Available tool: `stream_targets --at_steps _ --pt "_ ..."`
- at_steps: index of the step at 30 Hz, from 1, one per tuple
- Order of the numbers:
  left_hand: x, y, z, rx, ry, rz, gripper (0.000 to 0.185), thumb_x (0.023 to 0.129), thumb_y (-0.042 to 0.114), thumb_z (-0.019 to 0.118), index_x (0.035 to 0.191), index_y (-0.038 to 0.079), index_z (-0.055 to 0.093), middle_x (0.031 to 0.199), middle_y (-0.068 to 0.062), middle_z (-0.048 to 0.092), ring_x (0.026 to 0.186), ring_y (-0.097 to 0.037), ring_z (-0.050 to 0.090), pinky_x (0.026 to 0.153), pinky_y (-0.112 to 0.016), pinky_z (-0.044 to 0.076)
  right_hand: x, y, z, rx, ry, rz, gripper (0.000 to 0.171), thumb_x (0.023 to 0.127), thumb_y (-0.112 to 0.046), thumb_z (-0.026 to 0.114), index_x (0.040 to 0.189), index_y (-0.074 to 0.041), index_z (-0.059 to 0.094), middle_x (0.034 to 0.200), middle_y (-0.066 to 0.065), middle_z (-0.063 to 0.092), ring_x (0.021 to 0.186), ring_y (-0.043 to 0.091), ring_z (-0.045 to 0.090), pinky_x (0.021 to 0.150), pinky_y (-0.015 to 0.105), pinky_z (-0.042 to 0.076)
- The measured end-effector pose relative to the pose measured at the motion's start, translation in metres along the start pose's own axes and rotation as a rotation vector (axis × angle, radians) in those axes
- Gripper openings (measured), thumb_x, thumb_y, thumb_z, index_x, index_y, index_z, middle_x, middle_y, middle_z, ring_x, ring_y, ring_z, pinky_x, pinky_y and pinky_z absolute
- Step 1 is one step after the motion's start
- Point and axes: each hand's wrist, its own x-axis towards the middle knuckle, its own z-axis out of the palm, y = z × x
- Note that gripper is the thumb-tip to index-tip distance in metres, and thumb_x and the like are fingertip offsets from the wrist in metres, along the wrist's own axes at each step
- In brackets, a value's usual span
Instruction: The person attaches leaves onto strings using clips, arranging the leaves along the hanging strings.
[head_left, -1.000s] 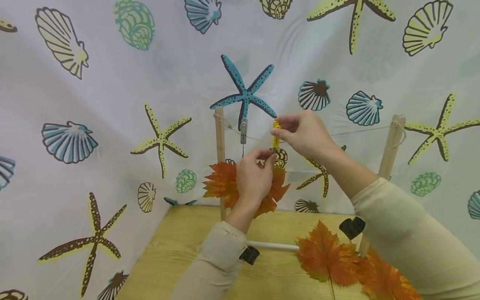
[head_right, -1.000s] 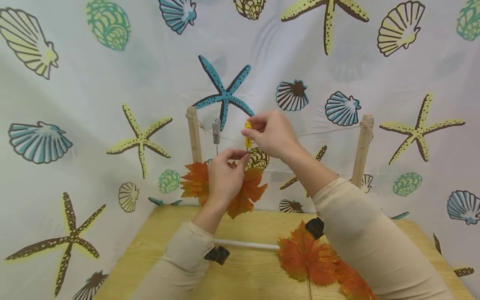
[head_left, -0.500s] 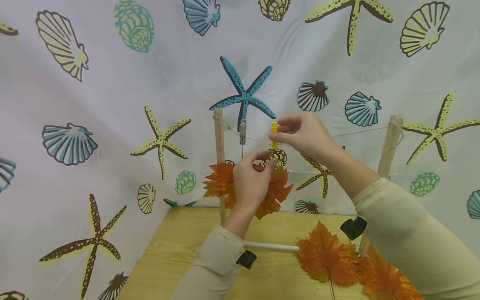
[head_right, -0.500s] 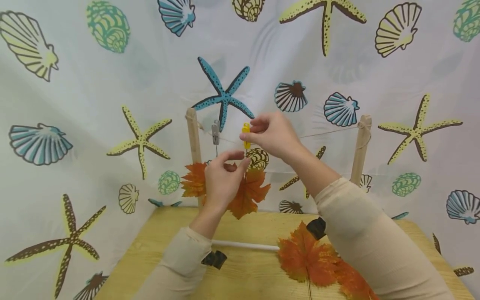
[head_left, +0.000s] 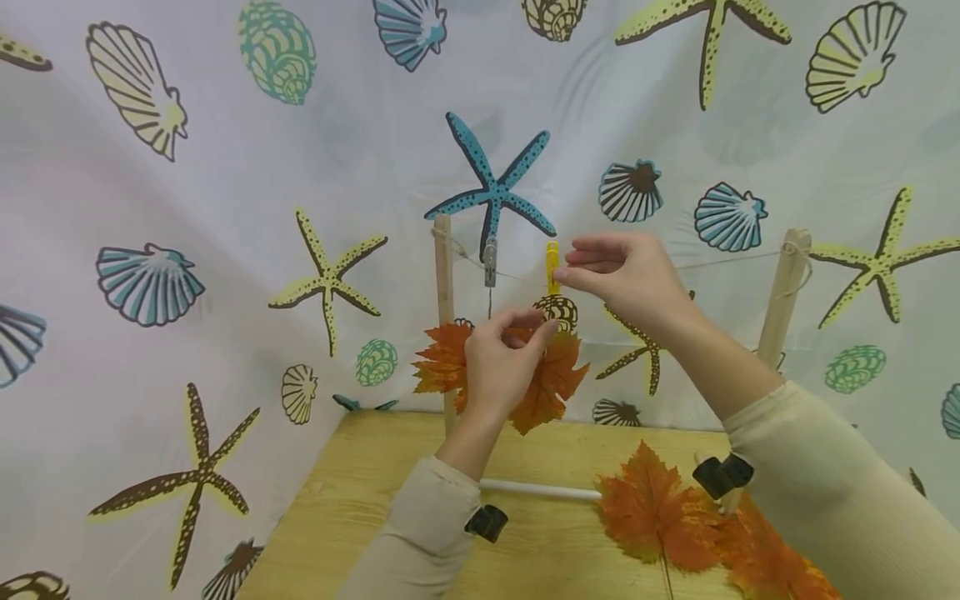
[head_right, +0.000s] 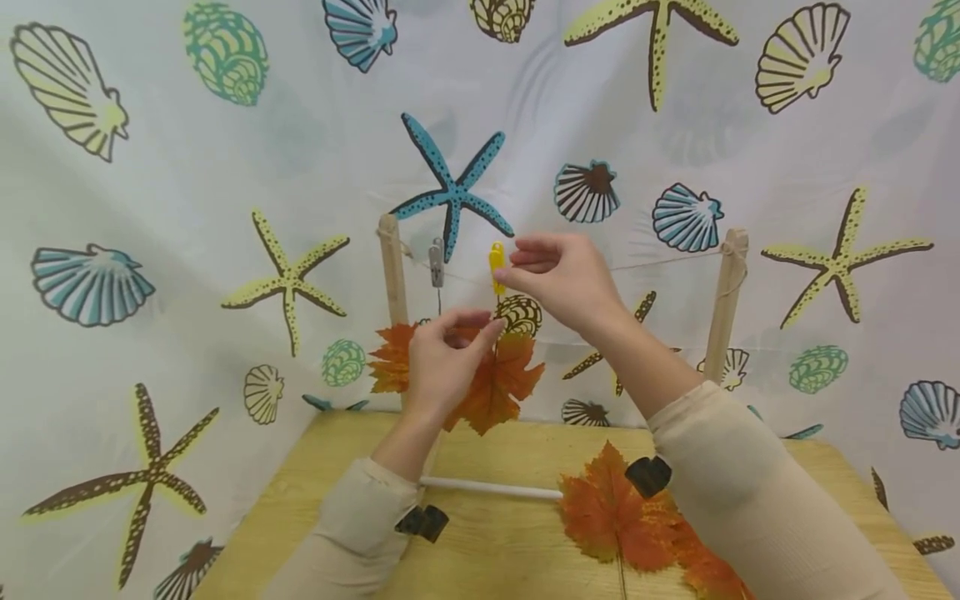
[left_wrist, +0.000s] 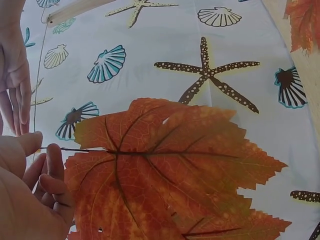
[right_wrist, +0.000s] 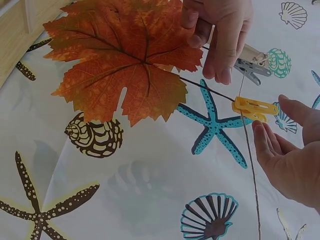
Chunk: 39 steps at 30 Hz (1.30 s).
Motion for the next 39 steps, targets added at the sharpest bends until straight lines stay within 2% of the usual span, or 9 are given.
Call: stream_targets --at_steps 6,12,21,26,33,39 --pt "-0.001 -0.003 -0.003 -0.033 -0.056 -0.022 0.023 0.088 0.031 0.077 0.102 0.012 0.077 0.096 -0.004 0.076 0.067 -0.014 0.063 0.062 -0.024 0.053 -0.006 0.007 0.000 0.023 -0.001 -0.018 0.051 0.091 -0.029 0.075 0.134 -0.008 0.062 0.124 0.011 0.071 0.115 0.023 0.068 0.105 0.044 0.049" --pt "-0.003 -0.003 -0.006 -0.004 -0.102 -0.057 0.023 0.090 0.033 0.076 0.105 0.015 0.077 0.096 -0.002 0.075 0.070 -0.015 0.061 0.064 -0.025 0.053 -0.017 0.014 0.003 0.009 -0.024 -0.022 0.053 0.090 -0.037 0.074 0.134 -0.010 0.063 0.125 0.007 0.071 0.114 0.020 0.068 0.103 0.043 0.050" --pt "-0.011 -0.007 0.002 -0.013 -0.243 -0.068 0.026 0.090 0.034 0.075 0.112 0.020 0.075 0.103 0.001 0.073 0.071 -0.014 0.061 0.062 -0.026 0.053 -0.038 0.030 0.003 -0.024 -0.024 -0.039 0.049 0.093 -0.035 0.071 0.134 -0.011 0.063 0.123 0.007 0.071 0.112 0.020 0.070 0.098 0.042 0.054" --pt "-0.018 -0.011 0.005 0.001 -0.310 -0.069 0.026 0.092 0.033 0.073 0.113 0.018 0.074 0.104 0.002 0.073 0.074 -0.013 0.061 0.066 -0.025 0.053 -0.051 0.043 0.006 -0.033 -0.022 -0.025 0.049 0.093 -0.039 0.070 0.134 -0.013 0.063 0.125 0.005 0.071 0.112 0.020 0.069 0.094 0.037 0.056" --pt "-0.030 -0.019 0.011 -0.013 -0.366 -0.083 0.025 0.092 0.031 0.074 0.110 0.013 0.075 0.094 -0.004 0.074 0.067 -0.011 0.060 0.062 -0.025 0.052 -0.073 0.055 0.015 0.007 -0.025 0.001 0.048 0.092 -0.038 0.072 0.132 -0.013 0.065 0.127 0.005 0.070 0.112 0.018 0.069 0.089 0.027 0.057" --pt "-0.036 -0.024 0.013 -0.005 -0.375 -0.118 0.024 0.091 0.032 0.074 0.109 0.017 0.075 0.090 -0.003 0.073 0.065 -0.014 0.063 0.060 -0.026 0.052 -0.084 0.062 0.023 0.054 -0.015 -0.015 0.045 0.092 -0.034 0.073 0.131 -0.011 0.066 0.126 0.007 0.070 0.112 0.019 0.070 0.087 0.022 0.056"
